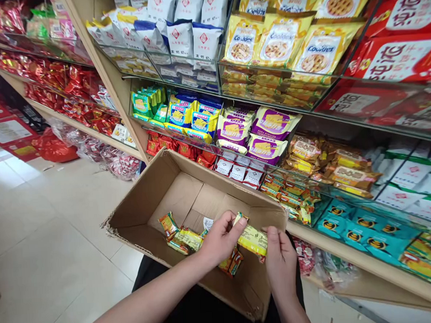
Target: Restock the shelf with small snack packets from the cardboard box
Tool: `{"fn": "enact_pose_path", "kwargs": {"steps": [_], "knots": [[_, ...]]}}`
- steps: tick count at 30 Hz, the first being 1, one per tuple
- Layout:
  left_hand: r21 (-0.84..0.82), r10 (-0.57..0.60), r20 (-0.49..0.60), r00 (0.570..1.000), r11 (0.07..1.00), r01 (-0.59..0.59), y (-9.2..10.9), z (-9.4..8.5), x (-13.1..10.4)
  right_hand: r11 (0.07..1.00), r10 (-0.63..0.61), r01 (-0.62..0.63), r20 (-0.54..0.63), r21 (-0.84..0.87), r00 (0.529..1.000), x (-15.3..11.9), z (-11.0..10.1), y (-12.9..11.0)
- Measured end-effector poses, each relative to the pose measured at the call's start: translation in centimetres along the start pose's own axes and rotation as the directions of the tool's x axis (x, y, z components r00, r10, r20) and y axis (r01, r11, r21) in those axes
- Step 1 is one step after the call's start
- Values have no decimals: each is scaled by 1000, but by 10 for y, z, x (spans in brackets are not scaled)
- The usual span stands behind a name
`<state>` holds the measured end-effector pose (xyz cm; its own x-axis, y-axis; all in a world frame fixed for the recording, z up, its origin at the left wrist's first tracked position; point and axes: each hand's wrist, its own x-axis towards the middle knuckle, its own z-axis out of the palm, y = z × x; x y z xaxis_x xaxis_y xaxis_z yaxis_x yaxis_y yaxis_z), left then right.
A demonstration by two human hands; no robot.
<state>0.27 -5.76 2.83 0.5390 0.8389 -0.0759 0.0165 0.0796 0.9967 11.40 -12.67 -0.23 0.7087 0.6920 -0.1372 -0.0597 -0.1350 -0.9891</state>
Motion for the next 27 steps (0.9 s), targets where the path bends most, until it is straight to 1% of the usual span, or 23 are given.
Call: {"fn": "enact_pose_path", "kwargs": {"steps": [3,5,8,11,12,13,14,15,17,19,21,22,24,26,27], "knots": [[144,122,-83,989,983,-110,-5,-2,-1,983,106,-101,-24,151,994,-3,7,5],[190,158,-108,981,972,-136,-10,-2,-3,980,132,-128,-13,149,991,-4,10,8],[255,175,-113,978,956,-142,-15,-2,-6,995,92,-91,-22,35,996,-4,9,14],[284,159,-129,979,952,-117,-17,-6,-7,986,-22,13,-49,-168,999,-4,4,13],[268,149,-133,980,957,-109,-17,-7,-6,978,-61,48,-57,-204,997,-5,3,11],[238,137,-134,981,966,-103,-17,-7,-6,979,-80,67,-60,-195,995,-6,2,7],[190,122,-135,983,977,-96,-17,-7,-6,989,-66,57,-59,-135,996,-8,2,3],[125,100,-138,985,989,-83,-16,-6,-6,999,-19,17,-49,-35,999,-10,3,-1],[-49,9,-140,990,999,-16,-14,-2,-8,976,127,-126,5,179,992,-14,6,-10],[-242,-129,-109,986,965,100,-11,3,-10,920,249,-257,66,297,966,-17,10,-16],[-389,-238,-48,970,899,202,-8,7,-12,895,294,-309,96,322,951,-18,12,-17],[-436,-267,-24,963,870,230,-8,9,-12,901,280,-295,93,318,955,-18,12,-15],[-475,-286,-8,958,844,248,-11,9,-11,945,178,-185,51,271,983,-16,9,-8],[-441,-303,-10,953,857,268,-17,8,-8,990,7,-6,-8,139,1000,-12,3,0],[-401,-327,-13,945,867,294,-21,6,-7,994,-97,98,-30,38,995,-10,-2,2]]}}
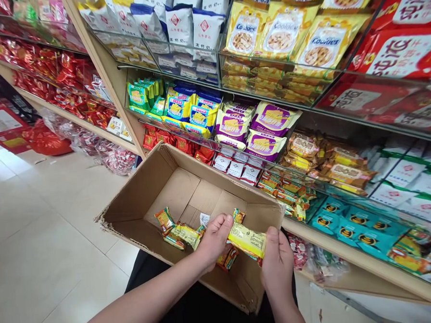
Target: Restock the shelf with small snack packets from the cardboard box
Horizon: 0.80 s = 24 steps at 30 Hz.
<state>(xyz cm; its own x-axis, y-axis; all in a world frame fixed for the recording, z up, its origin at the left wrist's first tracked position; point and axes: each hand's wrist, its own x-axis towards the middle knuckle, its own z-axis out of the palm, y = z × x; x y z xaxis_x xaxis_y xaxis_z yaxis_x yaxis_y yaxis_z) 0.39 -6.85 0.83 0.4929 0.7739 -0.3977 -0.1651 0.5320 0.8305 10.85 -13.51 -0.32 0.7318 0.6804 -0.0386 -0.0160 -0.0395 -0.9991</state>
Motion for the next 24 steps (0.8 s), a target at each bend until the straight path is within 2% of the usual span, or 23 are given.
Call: {"fn": "enact_pose_path", "kwargs": {"steps": [1,2,3,4,5,6,7,8,9,10,12,13,14,15,16,17,18,19,20,21,22,24], "knots": [[45,-32,-19,999,998,33,-2,-3,2,986,-118,115,-11,-119,993,3,-5,2],[75,-75,-42,996,994,78,-3,-6,3,937,-254,244,-11,-250,967,5,-10,2],[80,-126,-58,990,988,130,-3,-8,3,843,-409,385,16,-375,912,8,-15,2],[59,-185,-57,981,980,188,-2,-10,2,707,-562,524,74,-474,824,11,-19,1],[20,-250,-23,968,968,251,0,-11,0,550,-681,643,160,-533,715,13,-22,-1],[-25,-313,43,949,949,314,3,-12,-3,405,-753,733,255,-547,606,15,-23,-2],[-61,-367,127,921,924,377,6,-11,-5,297,-781,799,348,-523,519,15,-23,-3],[-86,-401,201,894,901,424,9,-10,-8,238,-777,846,429,-478,461,14,-21,-4],[-110,-412,248,877,887,448,11,-8,-10,219,-754,876,495,-430,431,11,-18,-4],[-139,-398,259,880,886,442,13,-6,-11,220,-725,895,548,-389,417,7,-15,-3],[-217,-318,203,926,908,359,14,-2,-13,241,-672,915,625,-323,397,-2,-10,-1],[-259,-275,173,946,914,313,13,0,-13,269,-657,916,639,-296,400,-7,-9,0],[-301,-244,166,955,910,285,13,0,-13,322,-656,903,621,-284,429,-12,-9,1],[-340,-230,182,956,898,280,13,0,-13,405,-657,866,565,-293,499,-15,-11,3],[-376,-223,205,953,881,287,13,0,-13,520,-639,794,473,-316,606,-18,-13,4],[-409,-221,231,948,862,300,13,0,-13,656,-575,678,362,-331,733,-19,-16,5],[-436,-214,249,945,846,307,14,-1,-13,790,-454,521,262,-323,851,-20,-19,5],[-461,-199,250,948,836,297,15,-1,-13,896,-290,340,203,-285,935,-20,-21,5],[-480,-179,242,954,832,278,15,-1,-14,962,-113,158,204,-223,973,-20,-21,5],[-491,-160,232,959,832,257,16,1,-14,989,44,-5,258,-148,965,-21,-20,4],[-492,-142,229,963,837,240,16,2,-15,988,155,-138,337,-73,929,-21,-18,3],[-463,-112,249,962,858,220,15,7,-16,955,235,-290,449,57,862,-23,-12,-1]]}}
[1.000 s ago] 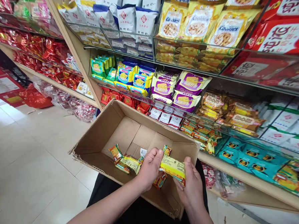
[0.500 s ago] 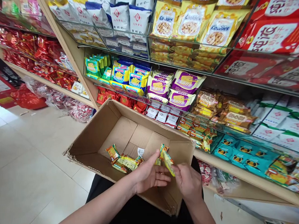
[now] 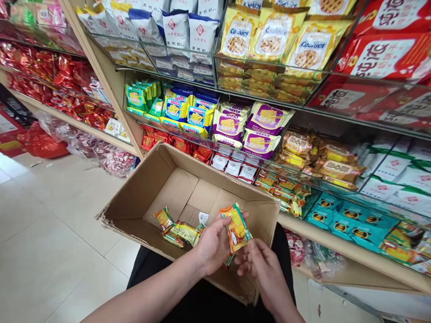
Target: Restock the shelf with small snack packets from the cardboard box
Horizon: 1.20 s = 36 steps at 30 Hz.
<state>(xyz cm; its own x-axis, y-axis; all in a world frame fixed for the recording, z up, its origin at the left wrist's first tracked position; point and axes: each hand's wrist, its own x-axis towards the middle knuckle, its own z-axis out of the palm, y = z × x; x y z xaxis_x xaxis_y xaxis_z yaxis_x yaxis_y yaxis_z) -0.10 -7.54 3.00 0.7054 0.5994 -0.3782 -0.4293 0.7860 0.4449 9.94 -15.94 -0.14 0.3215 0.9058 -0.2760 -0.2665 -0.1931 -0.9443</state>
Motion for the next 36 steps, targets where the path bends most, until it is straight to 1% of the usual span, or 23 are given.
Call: {"fn": "enact_pose_path", "kwargs": {"steps": [2,4,6,8,9,10,11,13,14,15,16,17,18,19,20,22,23,24,25,27,29,32,36], "knots": [[63,-3,40,999,998,1,-5,3,-1,995,-2,-1,22,98,1000,0,6,-1],[142,15,56,998,990,-23,-8,3,-2,996,-19,18,6,82,1000,0,6,-2],[252,54,56,997,965,-67,-7,1,-4,997,-49,48,-14,-62,999,1,-3,-1],[440,65,76,995,893,-92,-2,-1,-7,964,-145,123,-78,-234,986,1,-16,-1],[570,52,99,994,815,-99,1,-2,-8,939,-212,172,-105,-299,972,2,-22,-2],[708,30,131,991,696,-114,4,-2,-10,912,-277,224,-112,-345,954,2,-28,-4],[827,8,166,986,543,-144,7,-2,-12,883,-323,271,-80,-383,943,2,-32,-7],[949,-11,224,974,231,-216,10,0,-15,818,-347,346,85,-460,934,0,-38,-15],[963,-8,239,971,129,-236,10,1,-16,783,-336,375,170,-496,926,-1,-40,-19],[967,5,242,970,81,-241,10,1,-16,756,-323,393,224,-524,920,-2,-43,-23],[968,20,238,971,82,-239,9,1,-16,746,-321,393,227,-538,919,-3,-46,-26],[966,35,230,973,114,-232,10,0,-16,760,-333,373,175,-532,927,-2,-52,-28],[962,48,222,974,153,-227,11,-3,-15,797,-355,338,65,-501,933,0,-60,-28],[957,61,212,975,189,-220,14,-7,-14,844,-374,303,-79,-442,924,5,-71,-27],[955,75,197,977,212,-209,17,-11,-13,886,-386,287,-237,-364,892,12,-83,-25],[962,99,152,983,214,-170,27,-22,-12,915,-398,297,-489,-274,776,32,-112,-18],[968,109,129,986,202,-149,31,-27,-11,904,-424,297,-555,-308,716,45,-127,-15],[972,113,113,987,193,-133,35,-31,-11,877,-466,265,-579,-400,669,60,-141,-12],[975,116,100,988,185,-121,38,-35,-11,827,-517,201,-570,-525,639,76,-154,-10],[981,116,80,990,169,-99,39,-41,-11,736,-568,102,-529,-669,631,108,-173,-8],[984,104,67,992,159,-83,36,-44,-12,663,-584,38,-485,-748,651,137,-183,-12],[984,73,64,995,160,-75,31,-48,-11,523,-599,-47,-406,-851,690,169,-185,-20],[991,55,47,997,127,-53,28,-52,-9,315,-596,-102,-280,-944,753,187,-180,-29]]}}
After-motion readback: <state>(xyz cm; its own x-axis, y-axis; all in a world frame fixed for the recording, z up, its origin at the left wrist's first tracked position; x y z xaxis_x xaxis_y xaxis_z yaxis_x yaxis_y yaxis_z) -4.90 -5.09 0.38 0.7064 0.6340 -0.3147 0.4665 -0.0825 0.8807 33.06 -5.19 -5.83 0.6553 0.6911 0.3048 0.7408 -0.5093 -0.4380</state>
